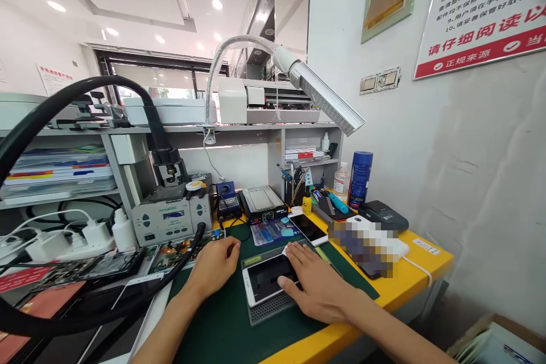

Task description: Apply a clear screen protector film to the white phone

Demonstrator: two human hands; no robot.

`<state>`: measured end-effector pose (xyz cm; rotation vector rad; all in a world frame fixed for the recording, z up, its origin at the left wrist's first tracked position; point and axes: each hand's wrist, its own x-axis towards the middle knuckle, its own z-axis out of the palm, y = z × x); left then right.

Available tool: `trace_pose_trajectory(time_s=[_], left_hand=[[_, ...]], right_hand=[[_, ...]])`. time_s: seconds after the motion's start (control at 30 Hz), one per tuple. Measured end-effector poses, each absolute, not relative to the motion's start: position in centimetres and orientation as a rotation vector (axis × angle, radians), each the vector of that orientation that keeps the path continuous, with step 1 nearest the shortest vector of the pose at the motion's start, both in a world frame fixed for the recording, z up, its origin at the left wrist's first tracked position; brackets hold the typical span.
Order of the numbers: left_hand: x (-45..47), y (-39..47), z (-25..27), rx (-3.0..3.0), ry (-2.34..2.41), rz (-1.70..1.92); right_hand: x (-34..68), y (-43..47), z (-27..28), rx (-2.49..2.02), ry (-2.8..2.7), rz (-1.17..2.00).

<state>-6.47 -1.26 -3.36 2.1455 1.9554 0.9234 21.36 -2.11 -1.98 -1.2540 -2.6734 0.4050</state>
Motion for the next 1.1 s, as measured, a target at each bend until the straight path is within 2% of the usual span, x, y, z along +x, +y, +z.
trace_pose_trajectory(time_s=[0.53,0.93,1.1], left_hand=[[-6.3,-1.7,-3.3,2.131,2.027,0.92],[-6.4,-1.7,-3.8,2.144,2.01,0.896],[-6.5,-1.8,-4.0,2.15,2.003,0.867]], right_hand=[[12.9,-6.2,-2.4,-1.014,-2.717,0.464],[14.5,-8.2,-4.0,-0.991,-2.666,0.429],[18.5,-6.5,-2.8,-1.218,-2.607,0.394]])
